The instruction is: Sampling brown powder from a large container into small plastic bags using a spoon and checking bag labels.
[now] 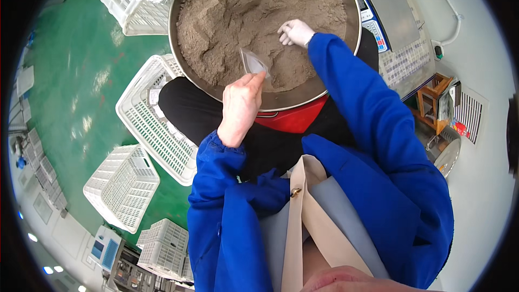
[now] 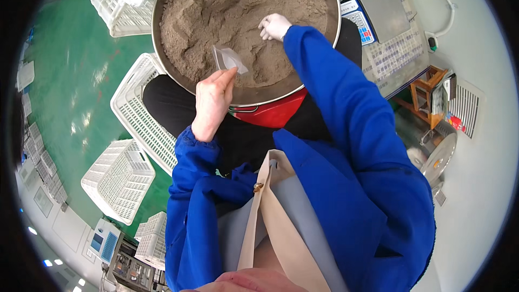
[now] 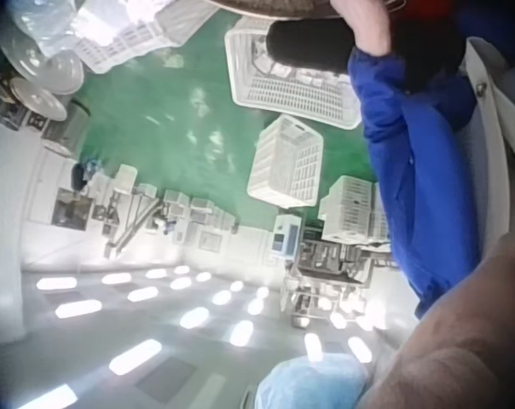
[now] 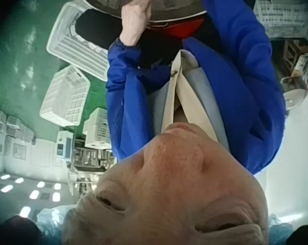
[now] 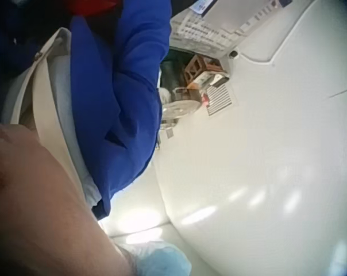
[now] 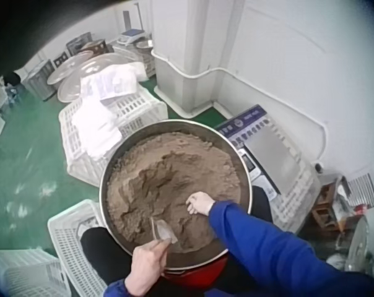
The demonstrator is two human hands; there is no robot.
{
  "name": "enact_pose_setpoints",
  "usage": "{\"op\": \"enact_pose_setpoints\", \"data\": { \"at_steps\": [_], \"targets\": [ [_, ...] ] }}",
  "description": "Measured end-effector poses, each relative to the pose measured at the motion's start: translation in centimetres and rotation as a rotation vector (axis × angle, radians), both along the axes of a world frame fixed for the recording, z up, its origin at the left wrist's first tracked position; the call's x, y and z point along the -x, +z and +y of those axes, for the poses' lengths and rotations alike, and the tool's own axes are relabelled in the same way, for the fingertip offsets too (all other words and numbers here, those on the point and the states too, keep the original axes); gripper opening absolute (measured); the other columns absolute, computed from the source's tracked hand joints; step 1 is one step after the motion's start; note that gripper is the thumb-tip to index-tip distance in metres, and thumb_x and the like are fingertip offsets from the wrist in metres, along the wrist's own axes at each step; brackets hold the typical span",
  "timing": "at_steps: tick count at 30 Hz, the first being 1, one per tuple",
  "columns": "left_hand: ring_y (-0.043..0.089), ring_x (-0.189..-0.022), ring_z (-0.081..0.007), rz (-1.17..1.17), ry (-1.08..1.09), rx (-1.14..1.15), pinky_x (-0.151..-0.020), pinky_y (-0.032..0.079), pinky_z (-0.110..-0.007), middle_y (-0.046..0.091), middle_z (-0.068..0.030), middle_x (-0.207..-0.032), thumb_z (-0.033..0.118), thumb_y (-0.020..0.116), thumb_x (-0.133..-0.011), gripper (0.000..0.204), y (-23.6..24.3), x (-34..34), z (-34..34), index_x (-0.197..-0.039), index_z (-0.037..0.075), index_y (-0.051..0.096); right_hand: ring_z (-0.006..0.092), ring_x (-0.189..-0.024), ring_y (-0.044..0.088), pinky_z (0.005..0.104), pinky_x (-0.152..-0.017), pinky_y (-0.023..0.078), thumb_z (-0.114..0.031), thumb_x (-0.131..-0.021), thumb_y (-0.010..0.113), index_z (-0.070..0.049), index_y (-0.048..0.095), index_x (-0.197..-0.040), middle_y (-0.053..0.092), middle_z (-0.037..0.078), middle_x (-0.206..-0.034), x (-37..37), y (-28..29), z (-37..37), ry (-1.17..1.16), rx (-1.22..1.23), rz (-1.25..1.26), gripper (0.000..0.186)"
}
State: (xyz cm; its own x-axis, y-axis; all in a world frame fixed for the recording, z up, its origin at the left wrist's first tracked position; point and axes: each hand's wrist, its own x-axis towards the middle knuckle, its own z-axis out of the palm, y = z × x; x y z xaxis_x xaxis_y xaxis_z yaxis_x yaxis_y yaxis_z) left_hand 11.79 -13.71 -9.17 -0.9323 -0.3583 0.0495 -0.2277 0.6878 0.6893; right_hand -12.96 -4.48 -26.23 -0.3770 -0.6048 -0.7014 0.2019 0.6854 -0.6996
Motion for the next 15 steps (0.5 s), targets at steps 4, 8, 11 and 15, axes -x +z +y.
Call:
{"op": "enact_pose_setpoints", "data": {
  "at_steps": [4,8,11,15],
  "targets": [
    [0.066,-0.068,-0.0346,-0.02,0.027,0.019,-0.061,0.053,-0.042,0.065,-0.0126,-0.078,0.005,0.064,-0.084,0.017,-0.5,-1.1,-0.8,-0.1,0.004,0.07,0.0152,-0.071,0.067,0.0267,-0.062,0.054,-0.02,-0.101,0.044,0.0,0.065,-0.108,0.073,0.011,-0.089,1.8,5.2,0.4,0.083,0.063,-0.077,0.029],
    [0.066,-0.069,-0.0359,-0.058,-0.061,0.065,-0.061,0.054,-0.044,0.064,-0.0137,-0.076,0.006,0.063,-0.084,0.013,-1.3,0.1,-0.8,-0.095,0.004,0.07,0.0089,-0.075,0.066,0.0227,-0.069,0.054,-0.025,-0.101,0.046,-0.003,0.067,-0.116,0.073,0.005,-0.093,5.3,13.2,2.7,0.167,0.226,-0.051,0.034],
    [0.067,-0.07,-0.0364,-0.086,-0.119,0.096,-0.062,0.054,-0.045,0.065,-0.015,-0.077,0.007,0.061,-0.084,0.011,-1.7,1.1,-0.6,-0.091,0.004,0.069,0.0064,-0.071,0.063,0.019,-0.065,0.051,-0.03,-0.104,0.047,-0.005,0.068,-0.113,0.07,0.003,-0.088,6.5,18.0,3.4,0.139,0.327,-0.035,0.034],
    [0.067,-0.071,-0.0371,-0.121,-0.177,0.134,-0.064,0.055,-0.046,0.065,-0.016,-0.077,0.007,0.06,-0.083,0.011,-2.4,2.6,0.3,-0.088,0.004,0.069,0.0072,-0.068,0.063,0.0206,-0.064,0.051,-0.032,-0.102,0.049,-0.004,0.069,-0.11,0.07,0.003,-0.084,4.5,22.3,2.9,0.226,0.335,0.092,0.035]
  ]
}}
